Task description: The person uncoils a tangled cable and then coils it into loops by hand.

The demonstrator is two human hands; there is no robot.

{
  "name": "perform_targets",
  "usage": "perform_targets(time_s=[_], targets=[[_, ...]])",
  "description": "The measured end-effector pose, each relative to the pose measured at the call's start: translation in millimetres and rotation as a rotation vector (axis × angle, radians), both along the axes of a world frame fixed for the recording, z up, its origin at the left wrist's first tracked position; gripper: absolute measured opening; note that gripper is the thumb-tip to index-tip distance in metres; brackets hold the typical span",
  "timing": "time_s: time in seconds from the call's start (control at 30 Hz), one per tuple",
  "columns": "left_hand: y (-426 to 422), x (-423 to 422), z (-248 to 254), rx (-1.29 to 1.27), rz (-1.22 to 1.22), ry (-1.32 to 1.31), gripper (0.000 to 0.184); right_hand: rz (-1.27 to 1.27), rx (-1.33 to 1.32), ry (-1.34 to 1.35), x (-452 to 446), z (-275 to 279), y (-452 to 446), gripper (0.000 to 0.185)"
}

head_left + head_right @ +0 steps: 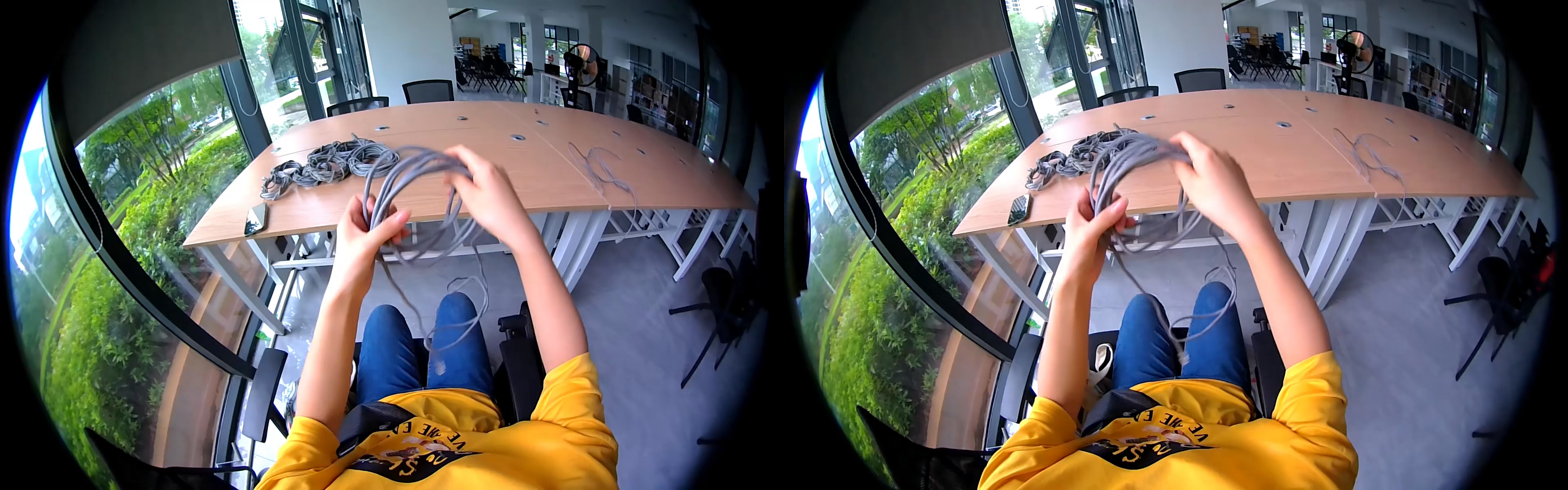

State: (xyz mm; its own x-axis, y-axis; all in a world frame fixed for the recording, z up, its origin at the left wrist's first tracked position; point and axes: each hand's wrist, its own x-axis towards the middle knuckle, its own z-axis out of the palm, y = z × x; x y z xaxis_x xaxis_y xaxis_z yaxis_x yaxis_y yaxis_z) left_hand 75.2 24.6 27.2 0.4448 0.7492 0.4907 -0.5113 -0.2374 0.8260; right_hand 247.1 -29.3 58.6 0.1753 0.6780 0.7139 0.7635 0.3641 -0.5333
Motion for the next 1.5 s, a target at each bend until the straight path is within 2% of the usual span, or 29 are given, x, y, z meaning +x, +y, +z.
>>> perform_targets(time_s=[0.1,0.17,0.2,0.27,0.37,0.43,0.5,0.63,0.73,0.77,0.83,0.87,0.93,1.0,1.07,1.1,1.17,1.2,1.27,1.3,1.37,1.4,1.47,1.5], targets=[[6.4,12.6,15.3,0.138,-0.007,-0.051,0.035,-0.181,0.184,-0.108,3.9,22.4,-1.6,0.018],[4.0,17.0,25.2,0.124,-0.12,-0.086,0.034,-0.242,0.406,-0.235,14.4,28.4,1.7,0.019],[11.2,19.9,23.4,0.08,-0.129,-0.16,0.032,-0.312,0.384,-0.232,22.2,29.1,0.8,0.021],[14.3,16.7,26.6,-0.023,-0.17,-0.305,0.023,-0.453,0.26,-0.196,47.0,24.3,-4.4,0.022],[37.2,-8.9,13.4,-0.189,-0.037,-0.27,0.019,-0.53,0.025,-0.145,84.4,-5.6,-18.7,0.02],[47.2,-24.0,1.4,-0.115,0.126,-0.11,0.021,-0.529,-0.195,-0.189,104.5,-42.1,-22.1,0.017],[45.5,-31.9,-6.2,-0.109,0.215,-0.049,0.023,-0.331,-0.346,-0.111,118.2,-70.4,-24.7,0.018],[38.9,-45.2,-11.3,-0.108,0.27,0.1,0.025,-0.462,-0.363,0.072,133.4,-97.7,-15.6,0.023],[36.1,-55.9,-8.5,-0.074,0.217,0.119,0.028,-0.596,-0.424,0.081,144.7,-96.7,-8.2,0.04],[32.4,-56.5,-7.1,-0.075,0.219,0.117,0.028,-0.595,-0.424,0.079,146.8,-96.8,-7.5,0.04],[25.4,-55.3,-3.4,-0.054,0.169,0.128,0.028,-0.661,-0.706,-0.218,129.3,-80.7,-12.2,0.056],[25.8,-53.9,-6.1,-0.04,0.152,0.104,0.026,-0.662,-0.7,-0.22,125.1,-76.5,-11.4,0.056],[15.1,-49.1,-4.0,-0.039,0.198,0.16,0.026,-0.144,-0.718,-0.247,110.9,-68.6,-12.2,0.072],[7.5,-47.0,-3.7,0.041,0.148,0.242,0.029,0.054,-0.422,-0.099,67.0,-54.5,-16.5,0.079],[-6.5,-40.6,-0.6,0.11,0.063,0.336,0.03,0.307,-0.223,0.078,18.5,-41.8,-16.7,0.077],[-10.7,-38.1,-0.8,0.128,-0.01,0.377,0.031,0.388,-0.094,0.064,1.1,-43.0,-13.8,0.071],[-15.9,-34.3,-1.6,0.192,-0.039,0.374,0.035,0.37,-0.142,-0.047,-20.1,-39.1,-14.3,0.049],[-12.9,-34.4,-3.3,0.245,0.047,0.307,0.037,0.371,-0.137,-0.048,-18.1,-39.7,-13.9,0.049],[0.5,-42.5,-4.8,0.29,0.227,0.198,0.042,0.392,-0.381,0.141,-6.8,-44.1,-12.9,0.029],[2.1,-49.6,0.5,0.24,0.294,0.156,0.041,0.392,-0.383,0.14,-1.1,-45.3,-12.5,0.029],[13.2,-63.1,-3.2,0.166,0.303,0.106,0.039,0.093,-0.101,0.063,9.6,-46.5,-11.5,0.015],[12.5,-68.9,-1.6,0.165,0.302,0.106,0.039,0.061,-0.072,0.155,10.2,-44.3,-12.7,0.013],[7.5,-77.6,3.4,0.129,0.353,0.377,0.033,0.006,-0.085,0.144,10.5,-34.3,-21.8,0.01],[10.2,-77.5,1.5,0.128,0.355,0.377,0.033,-0.047,-0.097,0.134,9.7,-30.3,-25.2,0.008]])
